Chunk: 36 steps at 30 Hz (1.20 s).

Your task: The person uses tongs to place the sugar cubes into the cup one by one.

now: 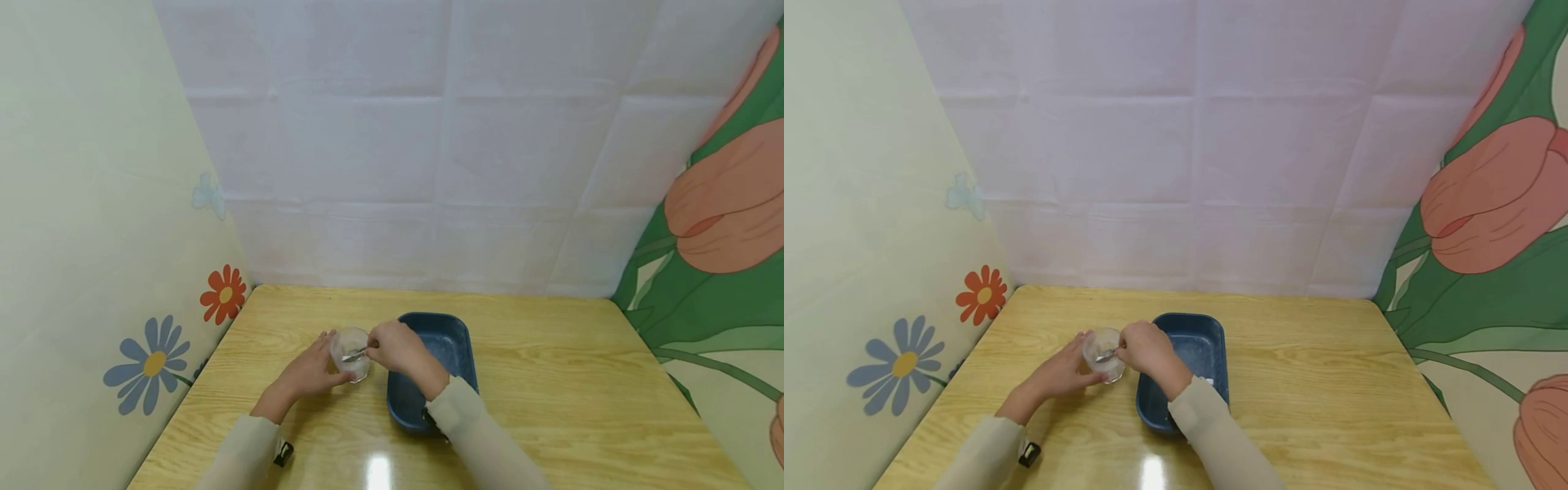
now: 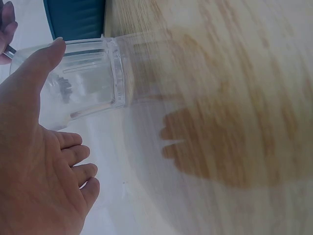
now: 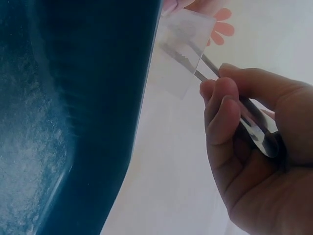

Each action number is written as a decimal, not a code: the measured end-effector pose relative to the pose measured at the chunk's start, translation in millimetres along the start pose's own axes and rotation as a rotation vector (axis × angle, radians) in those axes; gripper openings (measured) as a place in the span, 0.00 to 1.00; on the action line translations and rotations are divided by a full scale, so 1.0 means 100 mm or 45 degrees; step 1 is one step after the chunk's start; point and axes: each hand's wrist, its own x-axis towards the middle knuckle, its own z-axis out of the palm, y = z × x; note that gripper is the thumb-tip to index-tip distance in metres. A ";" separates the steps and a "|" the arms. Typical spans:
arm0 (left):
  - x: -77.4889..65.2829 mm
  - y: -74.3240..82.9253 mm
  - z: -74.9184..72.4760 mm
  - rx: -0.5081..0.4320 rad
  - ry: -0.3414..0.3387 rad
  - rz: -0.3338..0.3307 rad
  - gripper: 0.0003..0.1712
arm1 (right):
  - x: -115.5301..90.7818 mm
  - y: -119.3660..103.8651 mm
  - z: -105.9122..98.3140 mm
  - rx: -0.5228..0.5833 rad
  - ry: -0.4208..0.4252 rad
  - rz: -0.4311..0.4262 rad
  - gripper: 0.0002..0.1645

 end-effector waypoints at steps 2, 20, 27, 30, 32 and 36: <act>0.00 0.00 0.00 0.004 -0.002 -0.002 0.61 | -0.01 0.00 -0.01 -0.002 0.016 0.000 0.07; 0.00 0.00 0.01 0.027 -0.006 -0.023 0.63 | -0.23 0.10 -0.28 0.021 0.131 -0.006 0.11; 0.00 0.00 0.01 0.024 0.002 -0.024 0.62 | -0.35 0.19 -0.37 0.009 0.175 -0.035 0.13; 0.00 0.00 0.01 0.016 0.010 -0.023 0.62 | -0.39 0.22 -0.40 0.022 0.181 -0.027 0.14; 0.00 0.00 0.01 0.019 0.007 -0.027 0.62 | -0.42 0.25 -0.41 0.030 0.178 -0.016 0.14; 0.01 -0.01 0.01 0.025 0.006 -0.024 0.63 | -0.47 0.30 -0.43 0.049 0.187 0.002 0.15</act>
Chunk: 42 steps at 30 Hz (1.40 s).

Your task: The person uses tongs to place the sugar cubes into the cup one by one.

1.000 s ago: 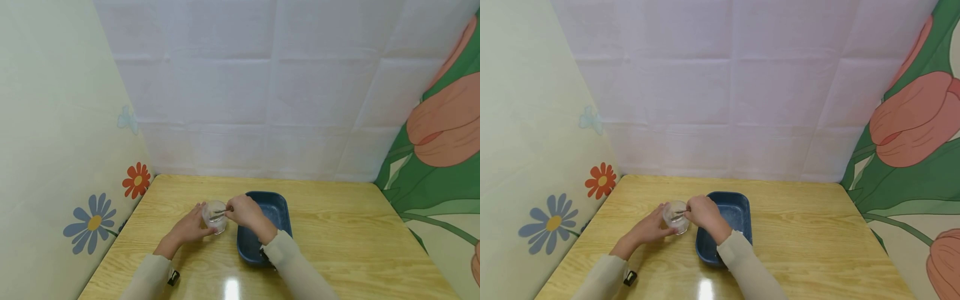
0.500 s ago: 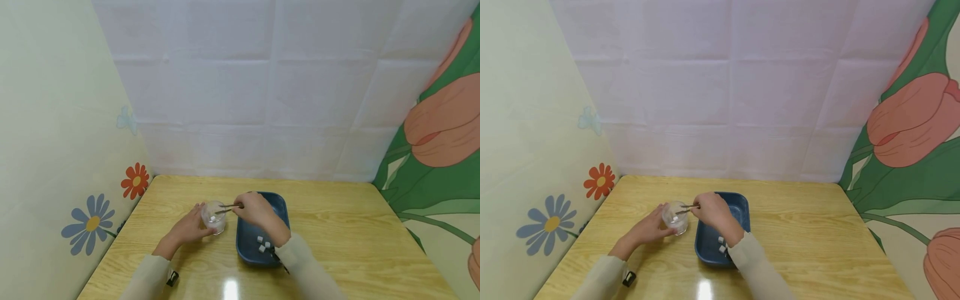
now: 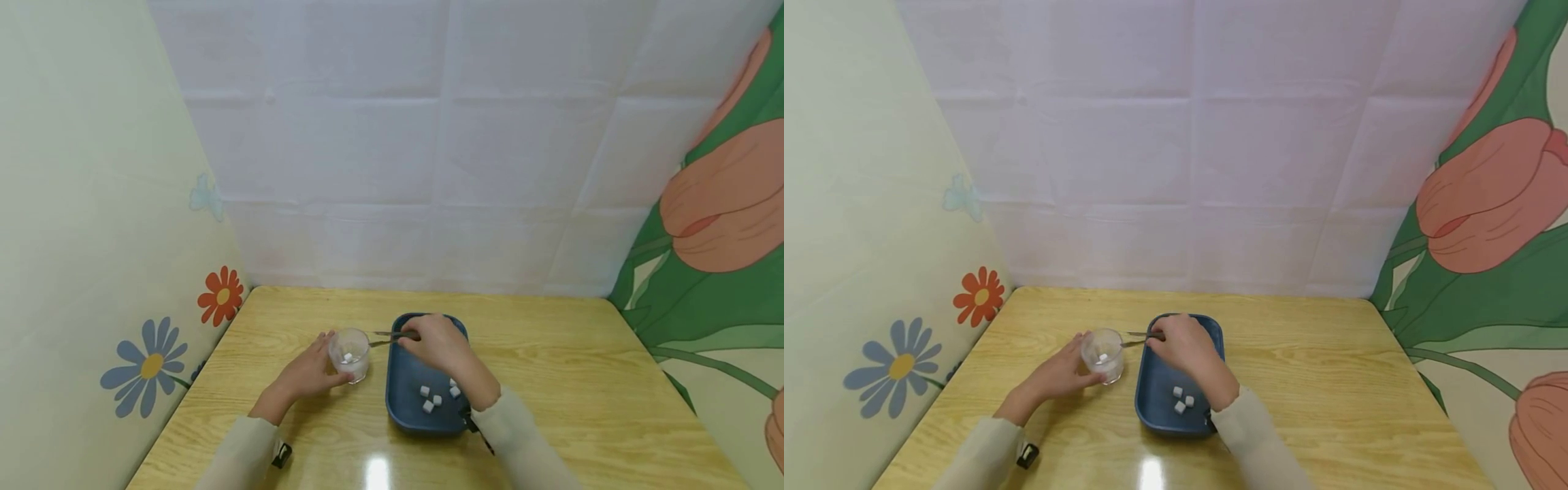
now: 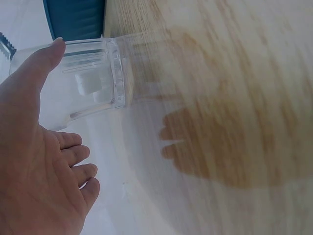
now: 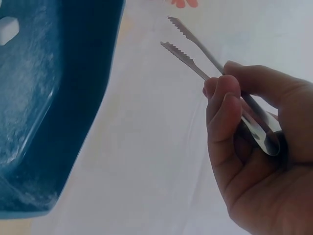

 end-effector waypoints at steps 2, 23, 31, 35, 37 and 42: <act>0.00 0.00 0.00 -0.002 0.003 0.003 0.63 | -0.02 0.03 -0.01 -0.002 0.018 0.000 0.15; -0.01 0.01 -0.02 -0.017 0.003 -0.018 0.62 | -0.30 0.38 -0.02 0.007 0.103 0.143 0.12; -0.02 0.00 -0.01 -0.006 -0.003 -0.019 0.62 | -0.39 0.48 0.03 0.026 0.072 0.201 0.10; -0.02 0.00 -0.02 -0.005 -0.001 -0.016 0.63 | -0.43 0.53 0.07 0.032 0.070 0.199 0.09; -0.02 0.00 -0.02 -0.007 0.003 -0.009 0.63 | -0.44 0.55 0.08 0.030 0.071 0.194 0.09; -0.02 0.00 -0.02 -0.002 0.007 0.000 0.63 | -0.49 0.57 0.09 0.022 0.070 0.200 0.08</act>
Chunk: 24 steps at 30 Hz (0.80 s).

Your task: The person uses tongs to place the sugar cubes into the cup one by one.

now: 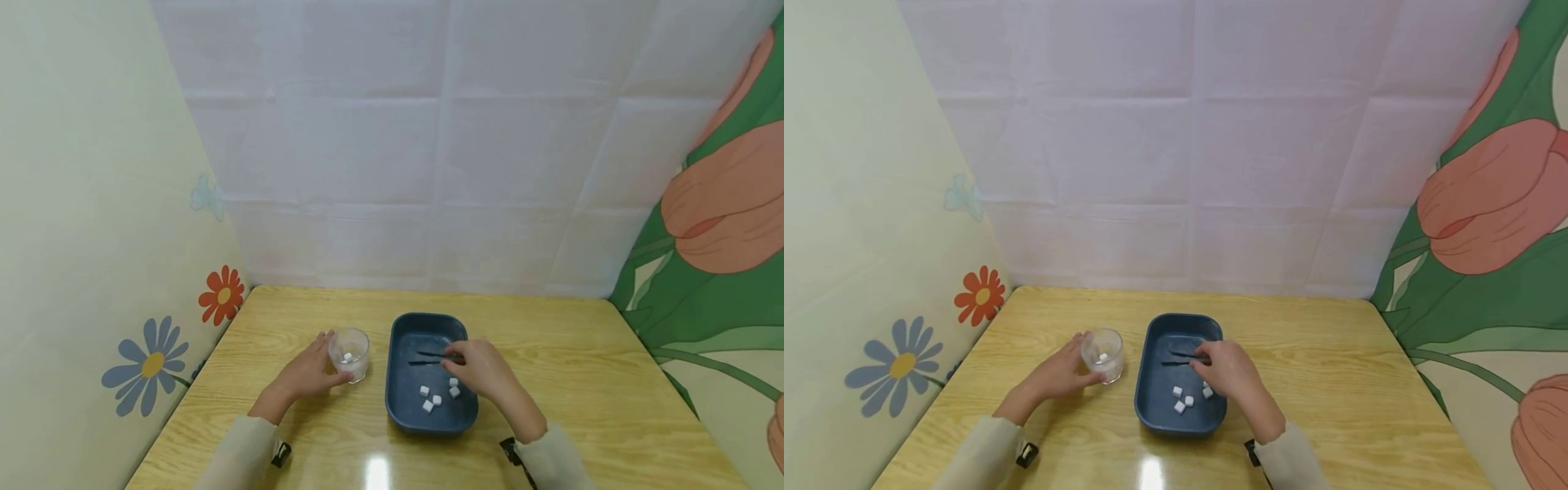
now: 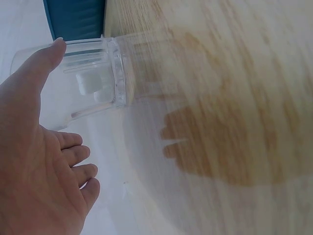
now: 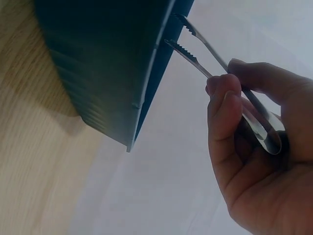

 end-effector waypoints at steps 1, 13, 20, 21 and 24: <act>0.00 0.00 0.00 0.001 0.000 0.000 0.63 | -0.01 0.00 0.00 -0.004 -0.001 0.002 0.08; 0.01 0.01 -0.01 0.012 -0.003 0.011 0.62 | -0.09 0.04 0.05 -0.001 0.018 0.030 0.08; 0.01 0.00 -0.02 0.013 0.002 0.006 0.62 | -0.12 0.07 0.06 0.009 -0.028 0.012 0.08; 0.00 0.00 -0.02 0.007 0.004 0.007 0.62 | -0.13 0.07 0.07 0.007 -0.041 0.017 0.08; -0.01 0.00 -0.03 -0.004 0.000 0.002 0.62 | -0.14 0.09 0.09 0.019 -0.076 0.036 0.08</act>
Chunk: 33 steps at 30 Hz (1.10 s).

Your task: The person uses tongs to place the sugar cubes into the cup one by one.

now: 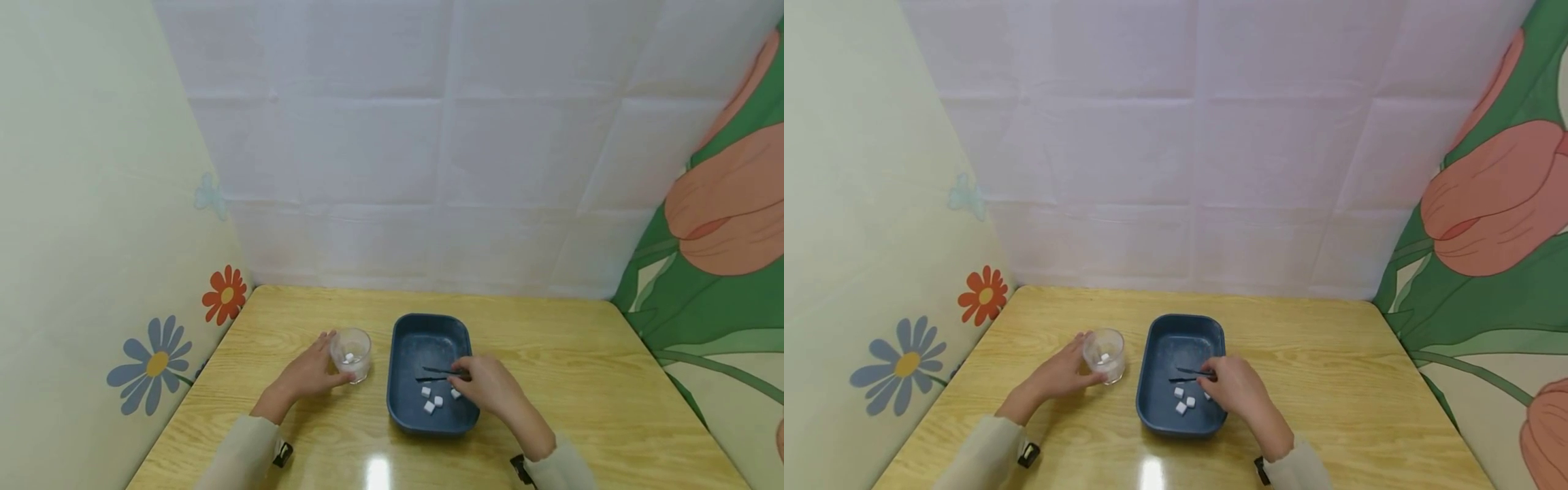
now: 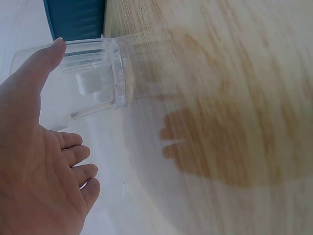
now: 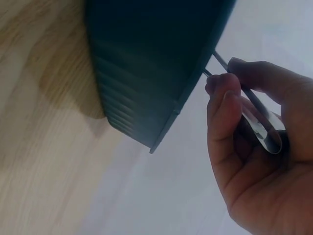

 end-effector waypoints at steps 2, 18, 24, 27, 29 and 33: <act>-0.01 0.00 0.00 -0.004 -0.002 -0.002 0.62 | -0.01 0.02 0.02 0.006 -0.012 0.002 0.08; 0.02 -0.05 0.05 0.017 0.001 0.000 0.62 | -0.06 0.07 0.08 0.007 -0.019 -0.032 0.08; 0.02 -0.06 0.07 0.009 0.013 0.006 0.63 | -0.07 0.05 0.08 0.006 -0.021 -0.025 0.08; 0.02 -0.06 0.07 0.015 0.014 0.008 0.63 | -0.08 0.04 0.08 -0.004 -0.011 -0.016 0.07; 0.03 -0.06 0.07 0.020 0.014 0.009 0.63 | -0.09 0.04 0.09 -0.022 -0.012 -0.021 0.07; 0.04 -0.06 0.07 0.015 0.017 0.011 0.63 | -0.09 0.05 0.08 -0.040 -0.021 -0.039 0.07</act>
